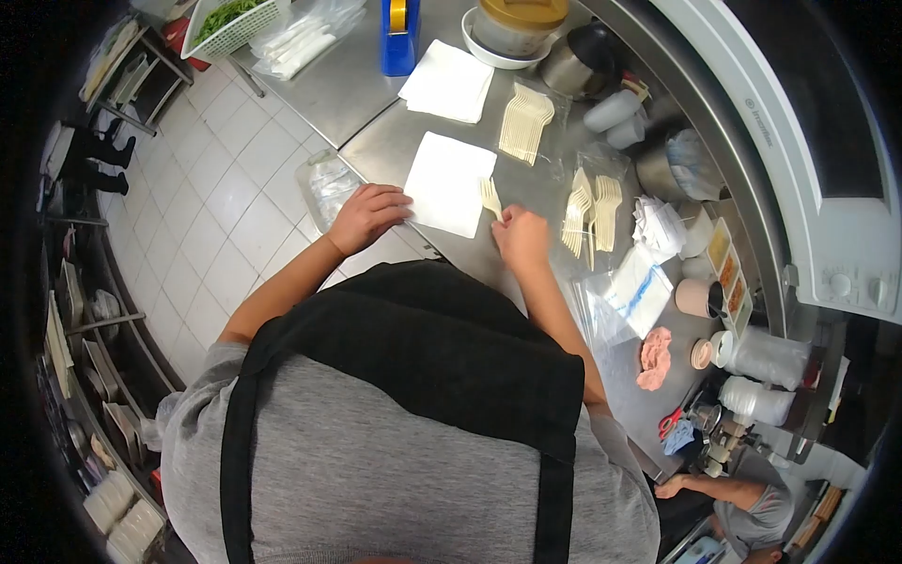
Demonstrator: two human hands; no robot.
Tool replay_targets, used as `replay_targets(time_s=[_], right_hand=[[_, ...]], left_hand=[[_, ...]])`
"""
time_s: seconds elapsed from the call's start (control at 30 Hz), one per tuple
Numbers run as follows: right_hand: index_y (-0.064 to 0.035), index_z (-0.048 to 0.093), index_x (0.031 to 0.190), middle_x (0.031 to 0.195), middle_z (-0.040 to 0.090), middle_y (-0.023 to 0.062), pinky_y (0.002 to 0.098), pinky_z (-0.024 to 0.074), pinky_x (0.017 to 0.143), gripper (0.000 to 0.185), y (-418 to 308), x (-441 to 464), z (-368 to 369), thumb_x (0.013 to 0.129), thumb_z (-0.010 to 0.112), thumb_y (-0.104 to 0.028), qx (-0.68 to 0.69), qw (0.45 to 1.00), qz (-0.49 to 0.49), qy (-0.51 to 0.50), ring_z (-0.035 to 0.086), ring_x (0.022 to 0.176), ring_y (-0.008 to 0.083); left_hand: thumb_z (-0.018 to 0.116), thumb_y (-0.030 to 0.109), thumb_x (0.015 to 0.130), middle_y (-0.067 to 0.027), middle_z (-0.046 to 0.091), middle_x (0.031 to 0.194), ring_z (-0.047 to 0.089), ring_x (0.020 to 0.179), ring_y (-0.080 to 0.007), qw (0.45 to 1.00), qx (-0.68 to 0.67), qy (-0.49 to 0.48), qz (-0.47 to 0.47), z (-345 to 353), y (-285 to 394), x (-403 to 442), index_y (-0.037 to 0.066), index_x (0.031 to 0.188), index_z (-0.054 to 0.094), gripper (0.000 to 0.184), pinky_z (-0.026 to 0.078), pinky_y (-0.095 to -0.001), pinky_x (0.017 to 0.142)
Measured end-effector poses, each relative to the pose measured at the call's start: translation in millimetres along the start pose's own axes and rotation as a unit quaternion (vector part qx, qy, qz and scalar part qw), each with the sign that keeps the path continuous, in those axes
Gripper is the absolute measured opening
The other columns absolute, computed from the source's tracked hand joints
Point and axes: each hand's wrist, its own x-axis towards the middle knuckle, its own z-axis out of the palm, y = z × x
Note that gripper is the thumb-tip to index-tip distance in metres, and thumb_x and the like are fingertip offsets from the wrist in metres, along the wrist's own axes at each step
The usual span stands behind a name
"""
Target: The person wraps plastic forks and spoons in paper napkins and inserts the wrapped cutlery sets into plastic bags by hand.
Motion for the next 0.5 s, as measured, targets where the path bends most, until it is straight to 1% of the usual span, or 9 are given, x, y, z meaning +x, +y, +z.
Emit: replay_targets(time_s=[0.03, 0.13, 0.23, 0.27, 0.33, 0.37, 0.43, 0.47, 0.5], right_hand=[[-0.0068, 0.069, 0.083, 0.078, 0.066, 0.013, 0.041, 0.0519, 0.068, 0.02, -4, 5, -5, 0.071, 0.074, -0.023, 0.004, 1.0, -0.01, 0.008, 0.065, 0.074, 0.0319], [-0.008, 0.069, 0.084, 0.083, 0.065, 0.0121, 0.0417, 0.0514, 0.069, 0.017, -27, 32, -17, 0.073, 0.073, -0.021, -0.023, 0.993, -0.119, -0.005, 0.064, 0.078, 0.0318], [-0.0086, 0.07, 0.084, 0.087, 0.065, 0.011, 0.0421, 0.051, 0.071, 0.015, -53, 57, -8, 0.074, 0.072, -0.02, -0.041, 0.984, -0.175, -0.023, 0.064, 0.082, 0.0312], [-0.009, 0.07, 0.086, 0.088, 0.065, 0.011, 0.0419, 0.0509, 0.071, 0.016, -56, 64, -1, 0.074, 0.072, -0.02, -0.048, 0.981, -0.185, -0.032, 0.064, 0.083, 0.0311], [-0.0096, 0.071, 0.088, 0.089, 0.065, 0.0111, 0.0417, 0.0509, 0.072, 0.017, -59, 74, 13, 0.075, 0.072, -0.021, -0.063, 0.975, -0.206, -0.05, 0.064, 0.084, 0.031], [-0.0091, 0.071, 0.089, 0.09, 0.065, 0.0111, 0.0405, 0.0507, 0.072, 0.02, -57, 76, 17, 0.075, 0.073, -0.022, -0.062, 0.977, -0.195, -0.053, 0.063, 0.084, 0.0305], [-0.008, 0.07, 0.092, 0.092, 0.065, 0.0111, 0.0382, 0.0503, 0.073, 0.025, -63, 73, 13, 0.074, 0.074, -0.025, -0.062, 0.981, -0.174, -0.059, 0.063, 0.084, 0.0297], [-0.0079, 0.07, 0.093, 0.093, 0.065, 0.0116, 0.0384, 0.0501, 0.074, 0.027, -64, 71, 8, 0.074, 0.074, -0.026, -0.032, 0.981, -0.179, -0.061, 0.063, 0.085, 0.0302], [-0.0078, 0.07, 0.095, 0.094, 0.065, 0.0121, 0.0385, 0.0499, 0.075, 0.028, -72, 60, -7, 0.074, 0.074, -0.027, -0.001, 0.981, -0.183, -0.063, 0.062, 0.085, 0.0307]], left_hand=[[0.069, 0.01, 0.075, -0.0013, 0.064, 0.111, 0.056, 0.108, -0.0228, 1.0, 0.002, 0.001, -0.001, 0, -1, 0, 0.012, 0.099, 0.066, 0.025, 0.044, -0.0368, 0.087], [0.069, 0.01, 0.073, -0.001, 0.064, 0.11, 0.057, 0.107, -0.0223, 1.0, 0.002, -0.017, 0.004, 1, -6, 0, 0.012, 0.099, 0.067, 0.027, 0.044, -0.0365, 0.087], [0.069, 0.011, 0.073, -0.0003, 0.064, 0.109, 0.057, 0.106, -0.0215, 0.999, -0.006, -0.052, 0.005, -3, -10, 4, 0.013, 0.099, 0.067, 0.026, 0.045, -0.036, 0.087], [0.068, 0.011, 0.073, 0.0, 0.064, 0.109, 0.058, 0.105, -0.0213, 0.998, -0.01, -0.065, 0.005, -5, -10, 6, 0.013, 0.099, 0.067, 0.026, 0.045, -0.0359, 0.087], [0.066, 0.013, 0.075, 0.0019, 0.064, 0.104, 0.057, 0.102, -0.0191, 0.998, -0.007, -0.061, 0.021, -5, -14, 9, 0.013, 0.095, 0.066, 0.02, 0.044, -0.0346, 0.085], [0.066, 0.014, 0.076, 0.0028, 0.064, 0.102, 0.057, 0.1, -0.018, 0.998, -0.006, -0.06, 0.03, -4, -15, 10, 0.014, 0.093, 0.066, 0.016, 0.044, -0.0339, 0.084], [0.066, 0.014, 0.078, 0.0008, 0.064, 0.099, 0.058, 0.097, -0.0206, 0.998, -0.005, -0.067, 0.022, -6, -11, 15, 0.012, 0.092, 0.065, 0.015, 0.045, -0.0355, 0.083], [0.066, 0.014, 0.078, -0.0003, 0.065, 0.097, 0.058, 0.096, -0.0219, 0.997, -0.004, -0.07, 0.017, -7, -9, 18, 0.011, 0.092, 0.065, 0.014, 0.045, -0.0363, 0.082], [0.065, 0.014, 0.08, -0.0016, 0.064, 0.094, 0.058, 0.094, -0.0229, 0.998, -0.02, -0.06, -0.013, -9, -7, 20, 0.01, 0.09, 0.064, 0.011, 0.045, -0.0366, 0.081]])
